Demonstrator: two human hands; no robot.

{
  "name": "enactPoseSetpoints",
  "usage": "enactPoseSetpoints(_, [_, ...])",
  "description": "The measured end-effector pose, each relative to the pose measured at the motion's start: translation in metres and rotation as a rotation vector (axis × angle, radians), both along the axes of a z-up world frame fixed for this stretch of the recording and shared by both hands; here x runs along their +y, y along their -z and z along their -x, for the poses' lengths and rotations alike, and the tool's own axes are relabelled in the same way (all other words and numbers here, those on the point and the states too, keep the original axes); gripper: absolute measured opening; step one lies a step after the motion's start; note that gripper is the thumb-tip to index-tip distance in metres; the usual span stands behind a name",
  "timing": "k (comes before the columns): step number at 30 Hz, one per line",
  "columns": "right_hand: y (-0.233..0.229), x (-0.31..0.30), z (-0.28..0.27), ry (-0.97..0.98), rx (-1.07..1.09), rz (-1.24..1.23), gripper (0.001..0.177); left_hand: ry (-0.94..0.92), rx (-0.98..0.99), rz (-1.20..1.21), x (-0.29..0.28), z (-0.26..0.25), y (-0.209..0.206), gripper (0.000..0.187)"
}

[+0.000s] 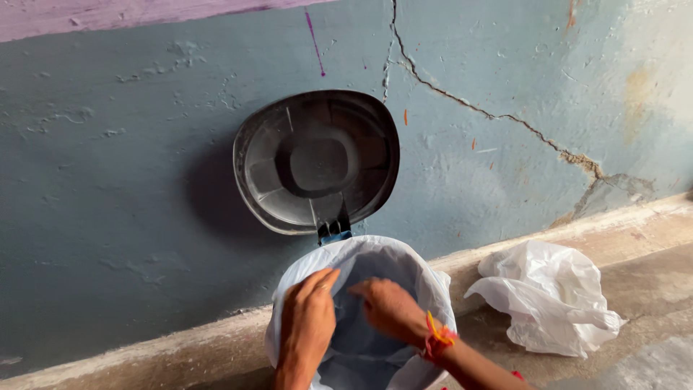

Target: The person opens a trash can, takes a plastic liner from a pile, and fits it into the can by hand.

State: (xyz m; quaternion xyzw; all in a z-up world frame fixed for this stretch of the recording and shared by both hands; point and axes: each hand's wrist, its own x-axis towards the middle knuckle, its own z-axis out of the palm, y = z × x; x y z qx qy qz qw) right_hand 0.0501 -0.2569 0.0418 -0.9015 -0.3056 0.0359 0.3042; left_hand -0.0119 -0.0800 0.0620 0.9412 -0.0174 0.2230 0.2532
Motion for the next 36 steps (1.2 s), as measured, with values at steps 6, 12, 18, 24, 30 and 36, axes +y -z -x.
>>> enactPoseSetpoints(6, [0.042,0.047,0.028,-0.456,0.628,-0.347,0.031,-0.291,0.140,-0.101,0.016,0.023,0.020,0.041])
enactPoseSetpoints(12, [0.049,0.063,0.056,-0.259,1.038,-0.339,0.031,-0.286,0.162,-0.010,0.021,0.022,0.027,0.039])
enactPoseSetpoints(18, [0.072,0.034,0.025,-0.631,0.057,-0.021,0.020,-0.179,0.144,-0.060,-0.002,0.043,-0.005,0.041])
enactPoseSetpoints(24, [0.063,0.003,0.026,-0.942,-0.107,0.338,0.021,0.069,0.578,0.000,-0.022,0.066,-0.022,0.064])
enactPoseSetpoints(30, [-0.004,-0.026,0.067,-0.516,0.260,0.588,0.043,0.063,0.602,-0.131,-0.025,0.071,-0.013,0.076])
enactPoseSetpoints(36, [-0.016,-0.042,0.070,-0.315,0.084,0.440,0.052,0.106,0.483,-0.142,-0.025,0.075,-0.010,0.073])
